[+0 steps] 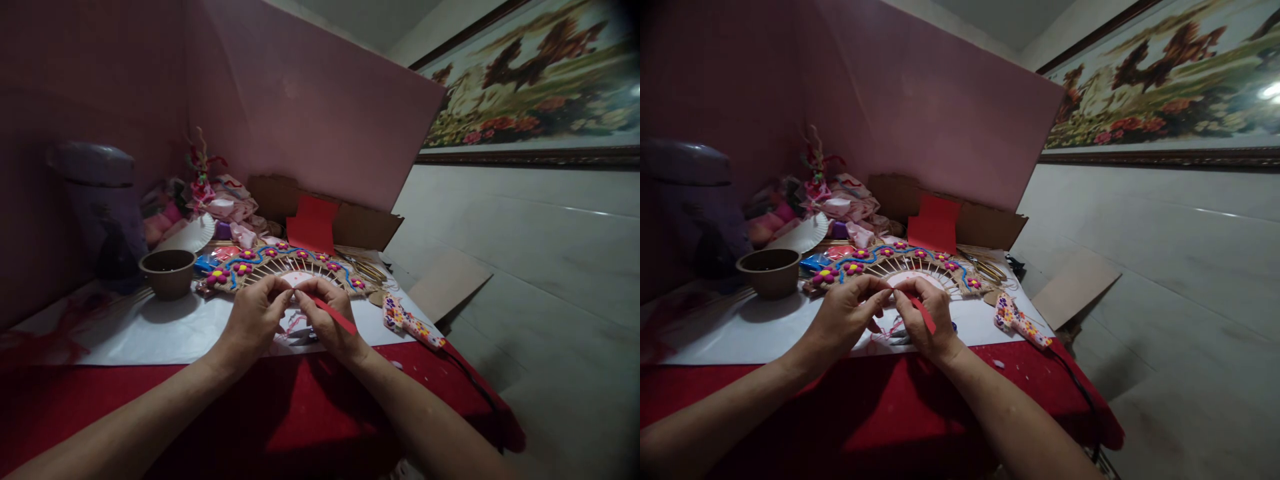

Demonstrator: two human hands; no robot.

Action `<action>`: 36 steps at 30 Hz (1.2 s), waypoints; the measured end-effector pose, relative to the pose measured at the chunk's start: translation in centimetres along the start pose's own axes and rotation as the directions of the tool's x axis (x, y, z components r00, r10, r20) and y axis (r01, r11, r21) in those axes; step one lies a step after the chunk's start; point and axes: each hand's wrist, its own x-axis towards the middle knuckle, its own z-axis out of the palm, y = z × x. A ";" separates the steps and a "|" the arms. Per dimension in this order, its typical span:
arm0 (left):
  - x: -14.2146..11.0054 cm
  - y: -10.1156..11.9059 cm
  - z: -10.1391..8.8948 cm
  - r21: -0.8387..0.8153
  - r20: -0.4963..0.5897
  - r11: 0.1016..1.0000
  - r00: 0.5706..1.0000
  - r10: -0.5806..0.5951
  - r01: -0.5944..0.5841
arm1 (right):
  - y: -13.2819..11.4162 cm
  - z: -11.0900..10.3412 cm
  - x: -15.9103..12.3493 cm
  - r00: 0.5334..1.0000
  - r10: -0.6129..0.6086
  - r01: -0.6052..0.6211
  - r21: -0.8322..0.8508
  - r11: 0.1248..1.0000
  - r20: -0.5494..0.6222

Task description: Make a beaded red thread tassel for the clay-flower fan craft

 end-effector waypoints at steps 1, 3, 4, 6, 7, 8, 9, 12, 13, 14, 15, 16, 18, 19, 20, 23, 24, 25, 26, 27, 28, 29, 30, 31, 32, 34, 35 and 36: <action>0.0 0.0 0.0 0.007 0.001 1.000 1.000 0.005 -0.005 | 0.0 0.0 0.0 1.000 -0.008 0.008 -0.001 1.000 0.005; 0.0 -0.1 0.0 0.034 0.000 0.999 1.000 0.023 -0.023 | -0.1 0.0 -0.1 1.000 -0.016 0.016 -0.001 1.000 0.009; 0.0 -0.2 0.0 0.056 -0.003 0.998 0.999 0.039 -0.038 | -0.1 0.0 -0.1 1.000 -0.015 0.015 -0.001 1.000 0.010; 0.0 -0.3 0.0 0.122 -0.013 0.989 0.996 0.090 -0.088 | -0.1 0.0 -0.2 1.000 -0.003 0.003 0.005 1.000 0.013; 0.0 -0.4 0.0 0.164 -0.016 0.979 0.992 0.126 -0.122 | -0.1 0.0 -0.2 1.000 0.009 -0.009 0.010 1.000 0.017; 0.0 -0.5 0.0 0.212 -0.017 0.964 0.986 0.167 -0.160 | -0.1 0.0 -0.2 1.000 0.023 -0.023 0.015 1.000 0.022; 0.0 -0.6 0.0 0.265 -0.016 0.943 0.977 0.212 -0.200 | -0.1 0.1 -0.2 0.999 0.037 -0.037 0.023 0.999 0.027; 0.0 -0.7 -0.1 0.418 -0.012 0.853 0.937 0.350 -0.313 | -0.2 0.1 -0.3 0.997 0.069 -0.072 0.063 0.995 0.044; -0.1 -0.8 -0.1 0.458 -0.017 0.820 0.919 0.394 -0.343 | -0.2 0.1 -0.3 0.996 0.076 -0.080 0.082 0.993 0.049; -0.1 -0.8 -0.1 0.490 -0.026 0.790 0.899 0.436 -0.369 | -0.3 0.2 -0.3 0.995 0.084 -0.089 0.102 0.991 0.052; -0.1 -0.9 0.0 0.514 -0.034 0.764 0.881 0.472 -0.390 | -0.5 0.2 -0.3 0.994 0.092 -0.098 0.122 0.988 0.054; -0.2 -1.0 0.0 0.537 -0.038 0.739 0.864 0.503 -0.407 | -0.6 0.2 -0.3 0.993 0.102 -0.109 0.142 0.984 0.054; -0.2 -1.0 0.1 0.581 -0.031 0.690 0.835 0.549 -0.431 | -0.8 0.3 -0.3 0.990 0.130 -0.137 0.181 0.974 0.051; -0.3 -1.0 0.1 0.602 -0.020 0.666 0.826 0.564 -0.440 | -0.9 0.3 -0.3 0.988 0.145 -0.152 0.200 0.968 0.051; -0.3 -1.0 0.2 0.622 -0.009 0.643 0.817 0.577 -0.447 | -1.0 0.4 -0.3 0.986 0.160 -0.168 0.219 0.961 0.054; -0.4 -0.9 0.2 0.670 0.015 0.577 0.786 0.618 -0.467 | -1.1 0.4 -0.3 0.978 0.195 -0.207 0.265 0.942 0.072; -0.5 -0.9 0.2 0.687 0.025 0.550 0.772 0.635 -0.475 | -1.1 0.4 -0.3 0.977 0.199 -0.213 0.276 0.937 0.079; -0.5 -0.9 0.2 0.704 0.038 0.521 0.758 0.651 -0.483 | -1.2 0.4 -0.3 0.976 0.200 -0.216 0.283 0.935 0.085; -0.5 -0.9 0.1 0.718 0.054 0.494 0.747 0.663 -0.490 | -1.2 0.4 -0.3 0.976 0.199 -0.216 0.288 0.933 0.088; -0.6 -0.9 0.1 0.729 0.068 0.473 0.740 0.669 -0.495 | -1.2 0.4 -0.3 0.977 0.194 -0.212 0.291 0.933 0.090; -0.6 -0.9 0.1 0.735 0.083 0.459 0.738 0.670 -0.499 | -1.3 0.4 -0.3 0.978 0.190 -0.209 0.294 0.933 0.090; -0.6 -0.9 0.1 0.736 0.095 0.454 0.740 0.666 -0.502 | -1.3 0.4 -0.4 0.978 0.187 -0.205 0.297 0.933 0.088; -0.7 -0.9 0.1 0.734 0.102 0.455 0.745 0.660 -0.504 | -1.3 0.4 -0.4 0.979 0.185 -0.202 0.299 0.933 0.084; -0.7 -0.8 0.1 0.730 0.108 0.458 0.749 0.654 -0.506 | -1.2 0.5 -0.4 0.980 0.185 -0.200 0.299 0.933 0.079; -0.8 -0.8 0.1 0.725 0.114 0.461 0.750 0.651 -0.511 | -1.2 0.5 -0.4 0.980 0.186 -0.199 0.297 0.934 0.072; -0.8 -0.8 0.2 0.709 0.125 0.469 0.749 0.651 -0.526 | -1.0 0.5 -0.4 0.982 0.183 -0.189 0.285 0.940 0.048; -0.9 -0.7 0.2 0.700 0.125 0.478 0.750 0.650 -0.531 | -0.8 0.5 -0.4 0.984 0.174 -0.177 0.272 0.946 0.035; -0.9 -0.7 0.3 0.689 0.123 0.488 0.751 0.649 -0.535 | -0.7 0.5 -0.3 0.986 0.163 -0.163 0.255 0.953 0.020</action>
